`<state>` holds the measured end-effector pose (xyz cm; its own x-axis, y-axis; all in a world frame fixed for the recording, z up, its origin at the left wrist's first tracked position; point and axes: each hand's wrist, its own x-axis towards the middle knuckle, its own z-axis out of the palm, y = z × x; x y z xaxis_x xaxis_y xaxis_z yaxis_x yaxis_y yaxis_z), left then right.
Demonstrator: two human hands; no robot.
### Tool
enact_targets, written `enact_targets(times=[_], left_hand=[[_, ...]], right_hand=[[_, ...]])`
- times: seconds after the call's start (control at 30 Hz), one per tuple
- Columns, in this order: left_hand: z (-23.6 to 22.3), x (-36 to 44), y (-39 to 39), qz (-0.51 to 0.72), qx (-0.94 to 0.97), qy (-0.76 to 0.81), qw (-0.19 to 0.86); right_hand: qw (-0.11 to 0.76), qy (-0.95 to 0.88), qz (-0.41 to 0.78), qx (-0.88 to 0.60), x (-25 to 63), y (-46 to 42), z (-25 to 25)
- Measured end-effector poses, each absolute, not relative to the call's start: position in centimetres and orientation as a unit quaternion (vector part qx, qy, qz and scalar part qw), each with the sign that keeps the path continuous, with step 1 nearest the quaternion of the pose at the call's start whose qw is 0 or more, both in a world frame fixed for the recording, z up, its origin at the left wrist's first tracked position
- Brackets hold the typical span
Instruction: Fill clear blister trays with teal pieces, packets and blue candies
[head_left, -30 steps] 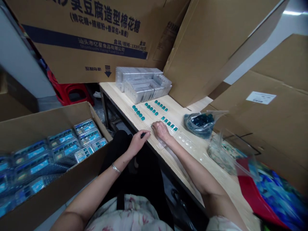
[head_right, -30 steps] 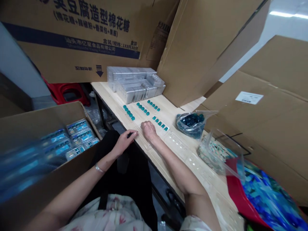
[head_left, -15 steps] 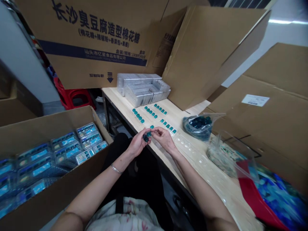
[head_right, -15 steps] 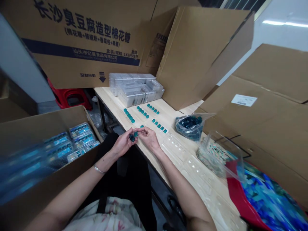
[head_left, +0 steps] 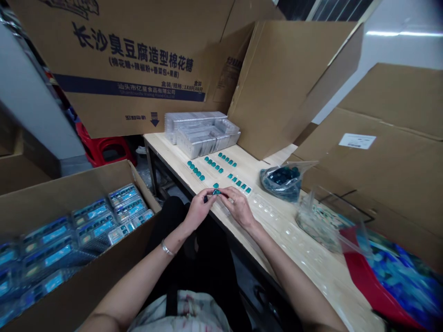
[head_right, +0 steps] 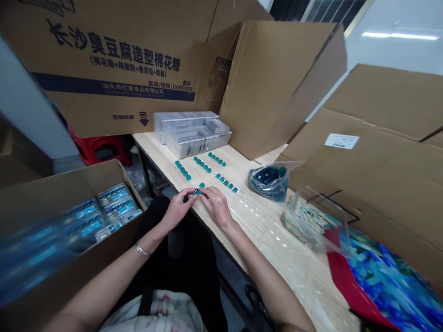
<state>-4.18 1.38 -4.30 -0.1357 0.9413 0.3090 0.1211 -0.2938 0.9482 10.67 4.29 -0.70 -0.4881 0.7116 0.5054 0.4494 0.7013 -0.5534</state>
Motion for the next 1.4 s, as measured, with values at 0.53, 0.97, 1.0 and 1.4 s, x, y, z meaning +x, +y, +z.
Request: enact_targets(times=[0.53,0.97,1.0,1.4], left_hand=[[-4.0,-4.1,1.7,0.574,0.551,0.473,0.377],[-4.4,-4.1,1.8,0.577,0.534,0.434,0.439],[-4.2,-4.1,1.7,0.575,0.542,0.431,0.435],[-3.8,-3.9,1.9,0.583,0.541,0.458,0.397]], right_hand=[[0.206,-0.908,-0.146,-0.334,10.8,4.6,-1.4],[0.227,-0.911,-0.055,-0.340,10.8,3.4,-0.4],[0.233,-0.909,-0.040,-0.342,10.8,3.4,-0.4],[0.266,-0.891,0.019,-0.367,10.3,3.3,-0.8]])
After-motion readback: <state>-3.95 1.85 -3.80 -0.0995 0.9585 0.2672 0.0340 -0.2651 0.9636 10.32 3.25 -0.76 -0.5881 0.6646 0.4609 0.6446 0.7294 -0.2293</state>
